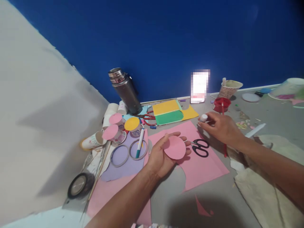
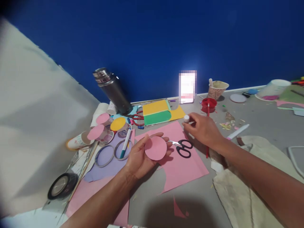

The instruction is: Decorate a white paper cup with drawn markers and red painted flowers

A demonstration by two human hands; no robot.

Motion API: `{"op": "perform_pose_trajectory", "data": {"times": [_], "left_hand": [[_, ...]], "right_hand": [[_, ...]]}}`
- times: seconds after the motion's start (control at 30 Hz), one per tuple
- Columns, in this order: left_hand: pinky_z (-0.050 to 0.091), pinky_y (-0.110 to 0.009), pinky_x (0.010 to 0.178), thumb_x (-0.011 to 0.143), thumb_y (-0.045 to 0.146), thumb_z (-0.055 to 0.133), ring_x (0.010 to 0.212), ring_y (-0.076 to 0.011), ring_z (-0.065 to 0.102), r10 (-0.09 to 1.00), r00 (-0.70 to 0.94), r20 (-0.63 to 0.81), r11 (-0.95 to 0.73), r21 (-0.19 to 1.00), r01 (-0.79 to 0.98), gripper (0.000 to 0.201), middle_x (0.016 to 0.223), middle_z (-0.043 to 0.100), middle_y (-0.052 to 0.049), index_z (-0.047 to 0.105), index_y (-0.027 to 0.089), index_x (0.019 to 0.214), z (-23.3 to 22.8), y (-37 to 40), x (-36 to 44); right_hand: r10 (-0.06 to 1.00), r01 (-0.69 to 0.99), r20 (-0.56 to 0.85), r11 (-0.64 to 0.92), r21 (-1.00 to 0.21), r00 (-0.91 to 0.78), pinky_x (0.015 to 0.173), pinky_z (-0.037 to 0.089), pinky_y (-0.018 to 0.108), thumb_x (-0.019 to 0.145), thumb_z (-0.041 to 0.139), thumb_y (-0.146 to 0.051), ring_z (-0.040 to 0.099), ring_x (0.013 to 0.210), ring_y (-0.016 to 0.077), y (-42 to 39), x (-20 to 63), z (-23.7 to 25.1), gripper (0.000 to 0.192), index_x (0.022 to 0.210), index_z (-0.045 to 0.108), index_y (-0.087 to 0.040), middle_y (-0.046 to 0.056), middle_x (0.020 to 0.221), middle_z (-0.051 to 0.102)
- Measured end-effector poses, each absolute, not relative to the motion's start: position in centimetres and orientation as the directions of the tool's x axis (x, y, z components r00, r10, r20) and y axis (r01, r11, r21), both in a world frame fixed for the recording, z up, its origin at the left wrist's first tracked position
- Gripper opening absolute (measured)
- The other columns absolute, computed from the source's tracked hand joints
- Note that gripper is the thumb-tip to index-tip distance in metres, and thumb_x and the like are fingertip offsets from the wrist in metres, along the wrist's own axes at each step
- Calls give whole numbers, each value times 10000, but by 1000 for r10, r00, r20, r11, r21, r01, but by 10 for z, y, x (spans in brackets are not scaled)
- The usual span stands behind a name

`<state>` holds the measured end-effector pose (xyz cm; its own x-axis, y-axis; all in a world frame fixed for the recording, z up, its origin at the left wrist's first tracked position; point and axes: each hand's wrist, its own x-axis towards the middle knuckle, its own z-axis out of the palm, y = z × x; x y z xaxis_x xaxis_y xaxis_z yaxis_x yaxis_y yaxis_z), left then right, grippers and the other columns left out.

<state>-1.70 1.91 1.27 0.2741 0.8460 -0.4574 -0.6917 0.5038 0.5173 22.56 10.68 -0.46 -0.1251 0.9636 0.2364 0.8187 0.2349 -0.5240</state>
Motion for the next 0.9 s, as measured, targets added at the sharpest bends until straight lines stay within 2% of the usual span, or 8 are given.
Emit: {"op": "perform_pose_trajectory", "data": {"times": [0.07, 0.17, 0.23, 0.33, 0.43, 0.6, 0.73, 0.9], "left_hand": [[668, -490, 869, 980, 424, 652, 982, -327, 799, 858, 290, -424, 494, 529, -690, 356, 1104, 792, -181, 740, 112, 1126, 9, 18, -16], [663, -456, 833, 963, 437, 660, 961, -322, 793, 860, 335, -385, 505, 549, -666, 365, 1079, 784, -186, 749, 105, 1086, 2, 15, -14], [661, -423, 805, 944, 435, 688, 940, -304, 790, 862, 366, -352, 507, 557, -658, 360, 1072, 775, -174, 754, 103, 1066, -4, 14, -13], [668, -458, 756, 940, 492, 702, 944, -329, 789, 865, 403, -300, 502, 546, -671, 406, 1068, 768, -175, 743, 118, 1094, -12, 14, -13], [683, -493, 703, 934, 507, 713, 961, -341, 782, 835, 458, -305, 549, 507, -664, 424, 1113, 759, -172, 728, 147, 1157, -18, 14, -16], [688, -474, 699, 892, 472, 745, 958, -334, 780, 830, 483, -279, 555, 505, -661, 429, 1125, 759, -179, 733, 140, 1165, -21, 14, -16], [670, -434, 707, 825, 473, 798, 900, -312, 781, 877, 394, -274, 478, 566, -672, 451, 1109, 765, -171, 737, 143, 1127, -20, 13, -14], [640, -406, 755, 777, 443, 823, 864, -269, 760, 913, 283, -294, 407, 614, -676, 419, 1087, 733, -139, 749, 142, 1058, -16, 12, -12]], "right_hand": [[972, 763, 207, 219, -609, -114, 657, 453, 379, 882, 669, -466, 704, 715, 277, 100, 226, -2, 215, 798, 623, -273, 77, 812, 790], [977, 735, 173, 210, -645, -128, 562, 400, 387, 864, 681, -575, 616, 555, 244, 93, 225, 3, 376, 678, 549, -277, 76, 631, 709], [984, 724, 158, 171, -669, -87, 552, 390, 392, 821, 670, -654, 577, 520, 230, 89, 223, 6, 427, 651, 543, -283, 58, 574, 654], [991, 709, 116, 127, -694, -64, 614, 462, 408, 802, 651, -694, 657, 617, 259, 82, 218, 8, 404, 857, 692, -296, 72, 733, 757], [989, 695, 104, 146, -705, -102, 665, 519, 430, 756, 625, -724, 729, 700, 295, 73, 214, 7, 484, 974, 742, -307, 77, 886, 825], [980, 708, 80, 188, -681, -184, 675, 555, 406, 770, 585, -714, 764, 756, 295, 67, 212, 5, 512, 1010, 780, -306, 39, 944, 848], [982, 728, 54, 170, -665, -181, 657, 567, 388, 790, 548, -734, 770, 767, 295, 69, 214, 2, 523, 1012, 777, -319, 33, 932, 847], [973, 736, 61, 209, -644, -224, 655, 587, 387, 812, 591, -747, 736, 658, 268, 74, 223, -19, 493, 1034, 794, -356, 32, 917, 844]]}}
